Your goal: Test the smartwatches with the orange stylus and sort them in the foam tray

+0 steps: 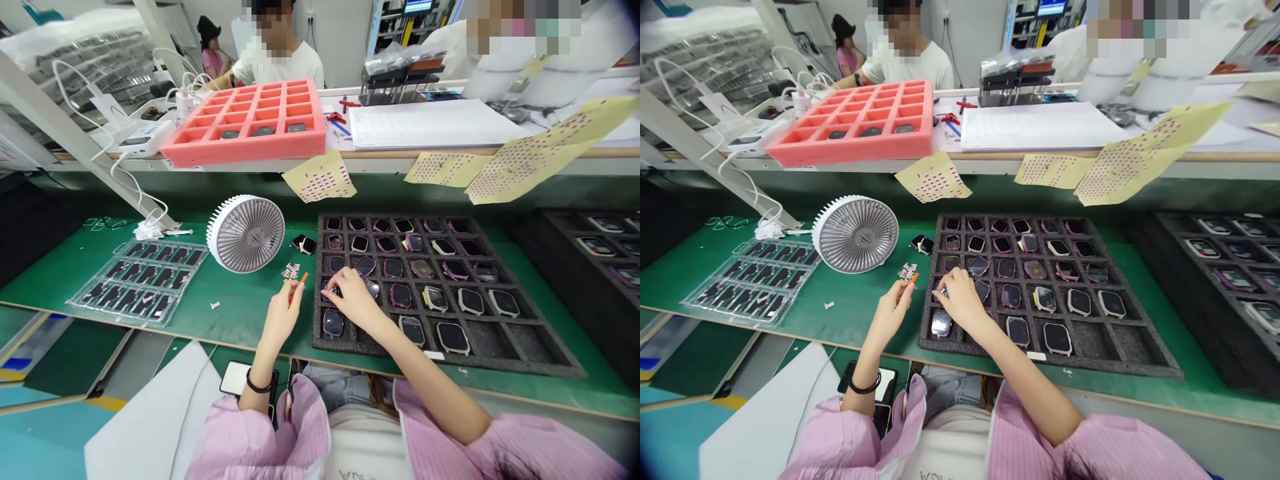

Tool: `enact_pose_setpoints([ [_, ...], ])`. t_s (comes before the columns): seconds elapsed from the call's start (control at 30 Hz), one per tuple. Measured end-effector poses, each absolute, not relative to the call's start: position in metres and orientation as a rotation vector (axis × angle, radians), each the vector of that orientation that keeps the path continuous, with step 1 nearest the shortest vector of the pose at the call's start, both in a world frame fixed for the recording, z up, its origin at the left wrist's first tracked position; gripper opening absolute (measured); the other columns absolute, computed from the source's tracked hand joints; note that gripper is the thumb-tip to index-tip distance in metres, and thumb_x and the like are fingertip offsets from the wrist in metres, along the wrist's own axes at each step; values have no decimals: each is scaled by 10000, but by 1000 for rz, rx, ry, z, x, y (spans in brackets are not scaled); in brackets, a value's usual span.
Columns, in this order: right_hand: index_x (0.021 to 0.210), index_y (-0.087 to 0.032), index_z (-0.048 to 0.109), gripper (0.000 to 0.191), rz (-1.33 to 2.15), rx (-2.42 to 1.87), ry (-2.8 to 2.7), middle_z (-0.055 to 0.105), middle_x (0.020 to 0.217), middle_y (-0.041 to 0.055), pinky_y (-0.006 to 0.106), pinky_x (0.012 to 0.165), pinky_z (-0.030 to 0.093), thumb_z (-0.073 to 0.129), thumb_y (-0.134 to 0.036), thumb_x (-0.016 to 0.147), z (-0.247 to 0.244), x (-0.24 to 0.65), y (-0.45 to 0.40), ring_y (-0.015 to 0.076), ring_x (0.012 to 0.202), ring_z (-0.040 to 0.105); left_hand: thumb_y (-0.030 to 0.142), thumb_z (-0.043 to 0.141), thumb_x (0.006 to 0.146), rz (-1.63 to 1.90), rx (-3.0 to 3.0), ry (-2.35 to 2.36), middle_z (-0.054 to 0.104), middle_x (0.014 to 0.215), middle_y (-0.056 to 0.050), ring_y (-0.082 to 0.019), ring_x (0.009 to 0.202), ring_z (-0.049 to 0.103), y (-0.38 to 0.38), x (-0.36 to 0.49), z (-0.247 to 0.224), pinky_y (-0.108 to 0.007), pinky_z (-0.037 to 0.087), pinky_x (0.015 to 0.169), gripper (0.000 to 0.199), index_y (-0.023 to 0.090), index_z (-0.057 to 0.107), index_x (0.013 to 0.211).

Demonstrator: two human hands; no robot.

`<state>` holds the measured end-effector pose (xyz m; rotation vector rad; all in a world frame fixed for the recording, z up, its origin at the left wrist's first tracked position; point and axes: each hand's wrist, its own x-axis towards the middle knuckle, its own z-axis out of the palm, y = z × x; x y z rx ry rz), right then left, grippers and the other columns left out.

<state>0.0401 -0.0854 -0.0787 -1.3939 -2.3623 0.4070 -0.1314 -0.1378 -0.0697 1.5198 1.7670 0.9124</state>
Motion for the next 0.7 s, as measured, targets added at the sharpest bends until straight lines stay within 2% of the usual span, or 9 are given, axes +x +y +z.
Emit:
enact_pose_setpoints([
  [0.07, 812, -189, 609, 147, 391, -1374, -2328, 607, 918, 103, 389, 794, 448, 621, -321, 876, -80, 39, -87, 274, 916, 547, 391, 390, 937, 944, 1503, 1725, 450, 594, 44, -119, 536, 430, -139, -132, -69, -211, 311, 556, 278, 177, 566, 951],
  [0.2, 909, -156, 609, 309, 185, -1520, -2293, 622, 914, 150, 431, 760, 440, 612, -461, 861, -82, 38, -90, 321, 894, 557, 425, 379, 932, 939, 1494, 1684, 464, 619, 38, -117, 547, 417, -141, -132, -68, -212, 299, 565, 308, 183, 568, 952],
  [0.37, 934, -143, 606, 377, 196, -1525, -2312, 633, 920, 188, 439, 748, 442, 500, -504, 911, -88, 37, -87, 338, 895, 570, 449, 370, 925, 945, 1490, 1673, 484, 633, 32, -125, 565, 435, -145, -134, -70, -214, 308, 585, 329, 195, 580, 942],
  [0.47, 895, -157, 594, 307, 262, -1504, -2299, 627, 922, 183, 433, 757, 445, 513, -452, 912, -90, 38, -83, 329, 899, 568, 453, 378, 922, 969, 1478, 1664, 456, 611, 43, -121, 551, 425, -147, -135, -70, -215, 314, 586, 330, 195, 584, 931],
  [0.57, 875, -188, 554, 183, 458, -1444, -2256, 631, 917, 119, 406, 775, 444, 590, -367, 871, -88, 37, -82, 288, 886, 568, 450, 377, 927, 974, 1457, 1631, 411, 578, 57, -116, 530, 411, -149, -136, -70, -217, 315, 574, 329, 192, 582, 924],
  [0.7, 838, -215, 510, 148, 725, -1346, -2089, 618, 829, 44, 378, 764, 439, 642, -279, 817, -83, 39, -83, 236, 802, 573, 425, 376, 937, 1006, 1427, 1570, 414, 562, 69, -103, 520, 407, -149, -132, -71, -212, 323, 568, 309, 180, 554, 994],
])
